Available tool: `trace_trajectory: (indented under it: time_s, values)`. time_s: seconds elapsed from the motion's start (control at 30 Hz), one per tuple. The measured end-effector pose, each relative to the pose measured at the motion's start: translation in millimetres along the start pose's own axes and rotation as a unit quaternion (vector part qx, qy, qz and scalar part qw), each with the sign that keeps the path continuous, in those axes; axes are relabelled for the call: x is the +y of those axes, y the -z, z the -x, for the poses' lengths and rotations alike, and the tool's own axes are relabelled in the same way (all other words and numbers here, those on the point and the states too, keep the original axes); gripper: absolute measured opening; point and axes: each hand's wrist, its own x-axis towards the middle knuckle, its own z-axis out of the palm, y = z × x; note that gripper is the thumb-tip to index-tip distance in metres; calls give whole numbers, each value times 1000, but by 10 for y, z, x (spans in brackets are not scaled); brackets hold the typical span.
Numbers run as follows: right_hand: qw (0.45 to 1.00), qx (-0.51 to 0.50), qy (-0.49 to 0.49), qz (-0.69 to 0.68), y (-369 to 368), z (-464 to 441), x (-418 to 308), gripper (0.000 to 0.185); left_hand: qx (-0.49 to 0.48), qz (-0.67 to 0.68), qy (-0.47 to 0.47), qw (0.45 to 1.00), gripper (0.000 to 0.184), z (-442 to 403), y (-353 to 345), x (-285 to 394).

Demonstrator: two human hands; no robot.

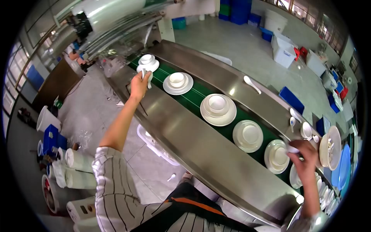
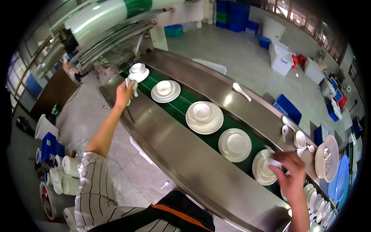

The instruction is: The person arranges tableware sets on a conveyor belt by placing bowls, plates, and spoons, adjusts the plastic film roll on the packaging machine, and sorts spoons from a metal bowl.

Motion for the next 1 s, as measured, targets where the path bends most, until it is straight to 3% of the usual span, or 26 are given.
trace_trajectory:
  time_s: [0.07, 0.1, 0.2, 0.27, 0.37, 0.47, 0.6, 0.7, 0.77, 0.83, 0.9, 0.93, 0.97, 1.0]
  values:
    - [1000, 3, 1, -10, -158, -89, -133, 22, -13, -200, -175, 964, 19, 251, 31, 219]
    - [996, 64, 52, -24, -1273, -1079, -189, 22, 26, -239, -387, 890, 19, -821, 512, -45]
    - [984, 116, 137, -15, -2184, -2157, -218, 19, 36, -330, -420, 845, 17, -1482, 832, -90]
    - [983, 79, 157, 46, -2739, -2525, -52, 16, 32, -363, -363, 858, 16, -1684, 742, -617]
    - [995, 12, 82, 54, -3476, -2968, 17, 14, -17, -433, -326, 840, 14, -2127, 776, -1137]
    - [999, -37, 35, 12, -3767, -3254, -60, 14, -50, -454, -293, 840, 16, -2441, 693, -1192]
    - [996, 48, 63, -32, -4212, -3372, 56, 23, -98, -477, -227, 843, 26, -2839, 405, -1358]
    - [997, -21, 14, -68, -4259, -3448, -34, 27, -105, -476, -164, 857, 38, -3063, 281, -1345]
    - [998, -1, 36, -43, -4175, -3464, -119, 33, -140, -503, -163, 837, 38, -3099, 365, -1167]
    - [998, 24, 18, -53, -3973, -3406, -216, 38, -90, -502, -157, 846, 40, -2905, 468, -798]
    - [993, 63, -36, -96, -3619, -3360, -354, 43, 9, -543, -300, 784, 45, -2710, 648, -365]
    - [982, 80, -54, -163, -3441, -3260, -421, 47, -58, -343, -250, 904, 49, -2424, 666, -98]
    - [969, 113, -35, -215, -3257, -3244, -435, 48, -123, -122, -182, 968, 52, -2144, 598, 232]
    - [932, 85, -95, -338, -3138, -3188, -515, 49, -210, -2, -142, 967, 54, -1880, 488, 473]
